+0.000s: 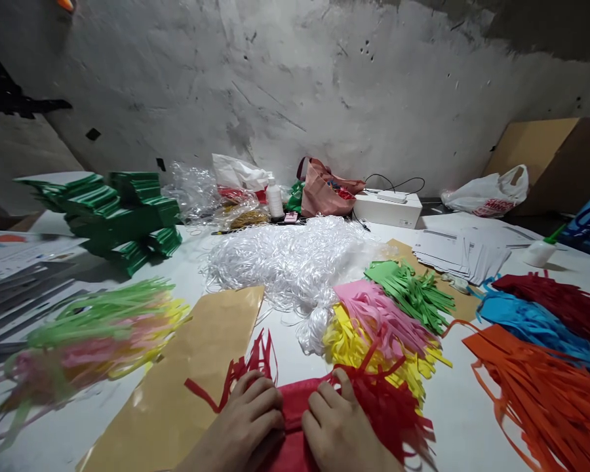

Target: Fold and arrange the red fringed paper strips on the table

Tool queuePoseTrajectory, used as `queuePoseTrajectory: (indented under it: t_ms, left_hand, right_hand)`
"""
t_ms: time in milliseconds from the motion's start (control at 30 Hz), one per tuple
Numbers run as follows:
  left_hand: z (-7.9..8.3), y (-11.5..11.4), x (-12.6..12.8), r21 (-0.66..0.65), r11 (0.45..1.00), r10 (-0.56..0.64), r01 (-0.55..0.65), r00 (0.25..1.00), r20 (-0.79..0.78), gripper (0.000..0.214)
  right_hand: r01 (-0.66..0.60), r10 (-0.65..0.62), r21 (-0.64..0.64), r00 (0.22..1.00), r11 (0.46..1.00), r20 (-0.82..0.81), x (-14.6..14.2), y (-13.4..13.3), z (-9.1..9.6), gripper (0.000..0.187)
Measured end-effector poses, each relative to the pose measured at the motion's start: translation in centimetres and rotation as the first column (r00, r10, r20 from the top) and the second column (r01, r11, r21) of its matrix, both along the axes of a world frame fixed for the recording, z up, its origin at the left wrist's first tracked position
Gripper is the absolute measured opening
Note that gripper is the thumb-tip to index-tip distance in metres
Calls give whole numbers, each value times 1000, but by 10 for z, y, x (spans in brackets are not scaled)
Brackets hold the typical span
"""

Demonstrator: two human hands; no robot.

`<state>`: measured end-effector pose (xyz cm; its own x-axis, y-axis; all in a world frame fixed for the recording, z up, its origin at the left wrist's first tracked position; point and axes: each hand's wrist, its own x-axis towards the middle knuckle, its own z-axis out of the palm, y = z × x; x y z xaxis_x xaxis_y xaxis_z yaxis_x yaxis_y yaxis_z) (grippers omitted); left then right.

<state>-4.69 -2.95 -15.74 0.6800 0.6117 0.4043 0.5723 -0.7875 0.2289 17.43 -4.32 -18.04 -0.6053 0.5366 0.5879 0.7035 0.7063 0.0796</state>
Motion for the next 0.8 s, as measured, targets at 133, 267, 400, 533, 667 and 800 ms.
queuePoseTrajectory:
  t_ms: [133, 267, 400, 533, 667, 800]
  left_hand:
    - [1, -1, 0, -108, 992, 64, -60, 997, 36, 19]
    - [10, -3, 1, -243, 961, 125, -131, 991, -38, 15]
    - [15, -4, 5, -294, 936, 169, -194, 980, -107, 19]
    - [12, -4, 14, -280, 907, 285, -314, 948, -141, 19]
    - [7, -3, 19, -251, 891, 352, -379, 925, -145, 14]
    - [-3, -2, 15, -31, 971, 233, -237, 968, -91, 18]
  right_hand:
    - [18, -19, -44, 1000, 999, -17, 15, -3, 2, 16]
    - [54, -60, -122, 997, 991, -48, 19, -3, -2, 13]
    - [148, -167, -165, 980, 975, -109, 12, -2, -6, 15]
    - [280, -299, -178, 950, 943, -91, 2, -1, -14, 6]
    - [344, -374, -193, 915, 919, -150, -4, 1, -20, 8]
    - [195, -239, -220, 952, 956, -193, 0, 2, -11, 12]
